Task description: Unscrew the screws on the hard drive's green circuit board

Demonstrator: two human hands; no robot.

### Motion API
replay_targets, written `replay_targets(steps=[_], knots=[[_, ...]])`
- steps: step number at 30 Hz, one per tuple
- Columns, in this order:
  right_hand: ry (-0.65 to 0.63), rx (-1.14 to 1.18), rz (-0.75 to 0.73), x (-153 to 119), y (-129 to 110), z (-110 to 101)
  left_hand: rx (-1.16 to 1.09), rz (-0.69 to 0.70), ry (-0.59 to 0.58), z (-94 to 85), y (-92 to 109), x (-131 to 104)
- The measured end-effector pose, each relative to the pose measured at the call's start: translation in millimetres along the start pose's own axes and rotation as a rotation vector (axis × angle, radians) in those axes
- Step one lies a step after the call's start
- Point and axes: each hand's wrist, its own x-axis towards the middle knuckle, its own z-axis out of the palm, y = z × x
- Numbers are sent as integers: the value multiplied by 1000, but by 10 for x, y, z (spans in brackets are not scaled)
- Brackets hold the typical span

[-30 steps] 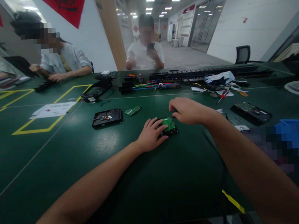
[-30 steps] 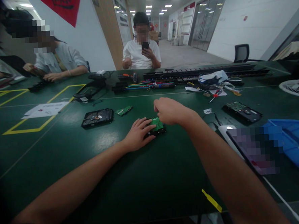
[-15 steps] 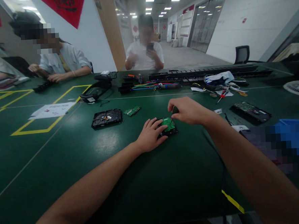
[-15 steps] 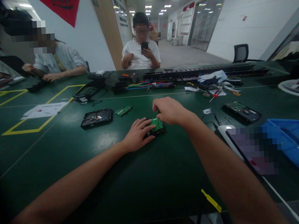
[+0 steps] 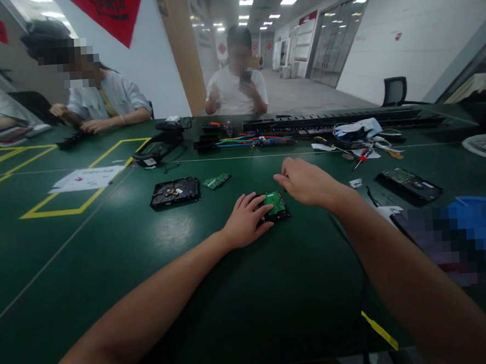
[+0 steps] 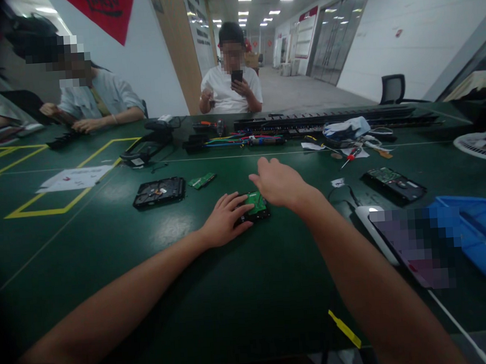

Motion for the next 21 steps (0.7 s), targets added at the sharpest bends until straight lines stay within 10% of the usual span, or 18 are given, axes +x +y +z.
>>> replay_targets(steps=[7,21], knots=[[-16,151,-216,25,48,-18,0,-4,-5,-32,23,0],[-41,53,-121,-4,13,-95,7,-6,-18,-53,30,-6]])
